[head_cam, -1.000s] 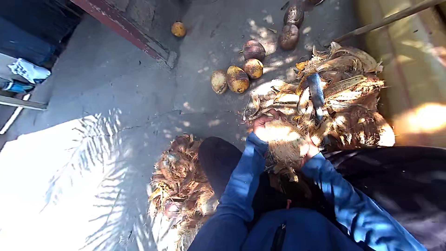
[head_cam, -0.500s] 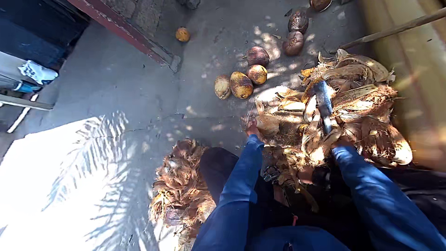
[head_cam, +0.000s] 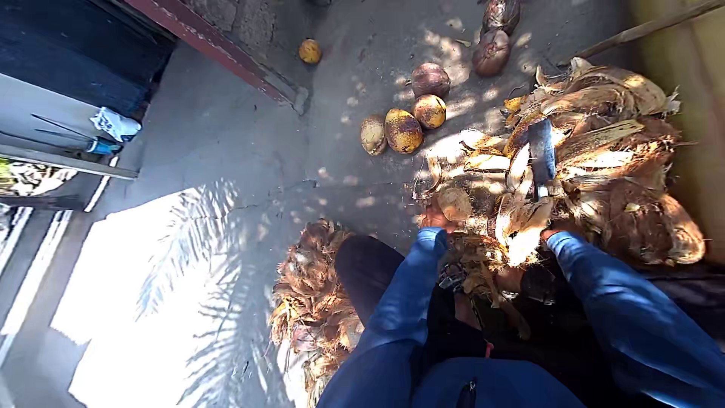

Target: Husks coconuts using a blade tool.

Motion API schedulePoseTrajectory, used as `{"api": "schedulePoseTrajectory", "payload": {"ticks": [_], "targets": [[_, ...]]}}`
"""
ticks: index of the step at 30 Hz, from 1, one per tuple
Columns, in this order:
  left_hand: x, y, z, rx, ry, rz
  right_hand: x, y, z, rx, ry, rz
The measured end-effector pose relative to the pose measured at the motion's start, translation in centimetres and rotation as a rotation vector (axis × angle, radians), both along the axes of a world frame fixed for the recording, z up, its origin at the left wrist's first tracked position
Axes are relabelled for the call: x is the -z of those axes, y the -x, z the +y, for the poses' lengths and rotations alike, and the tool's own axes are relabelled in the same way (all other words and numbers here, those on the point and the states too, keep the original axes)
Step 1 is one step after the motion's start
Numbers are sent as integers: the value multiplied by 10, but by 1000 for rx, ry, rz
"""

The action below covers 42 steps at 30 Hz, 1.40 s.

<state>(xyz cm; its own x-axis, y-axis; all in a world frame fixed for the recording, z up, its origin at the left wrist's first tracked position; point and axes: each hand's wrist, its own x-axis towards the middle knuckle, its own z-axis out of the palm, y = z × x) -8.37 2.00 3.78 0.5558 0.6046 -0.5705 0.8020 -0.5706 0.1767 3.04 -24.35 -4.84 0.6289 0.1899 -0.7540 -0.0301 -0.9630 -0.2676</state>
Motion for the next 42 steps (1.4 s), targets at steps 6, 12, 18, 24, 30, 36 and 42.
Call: {"api": "schedulePoseTrajectory", "payload": {"ticks": [6, 12, 18, 24, 30, 36, 42], "targets": [[-7, 3, -1, 11, -41, 145, -42, 4, -12, 425, -188, -51], [-4, 4, 1, 13, -9, 102, -126, 46, -36, 318, -619, -341], [-4, -2, 4, 12, 3, 136, -162, 84, 4, 0, -718, -165], [-8, -1, 4, 15, 6, 185, -138, 113, 67, -261, -134, 111], [7, 3, 13, 71, 81, 158, -134, 137, 60, -329, 58, 177], [9, -11, 11, 26, 47, 196, -126, 133, 62, -301, 116, 197], [-4, -21, -4, 67, -2, 168, -107, 86, 122, -190, 61, 213]]}}
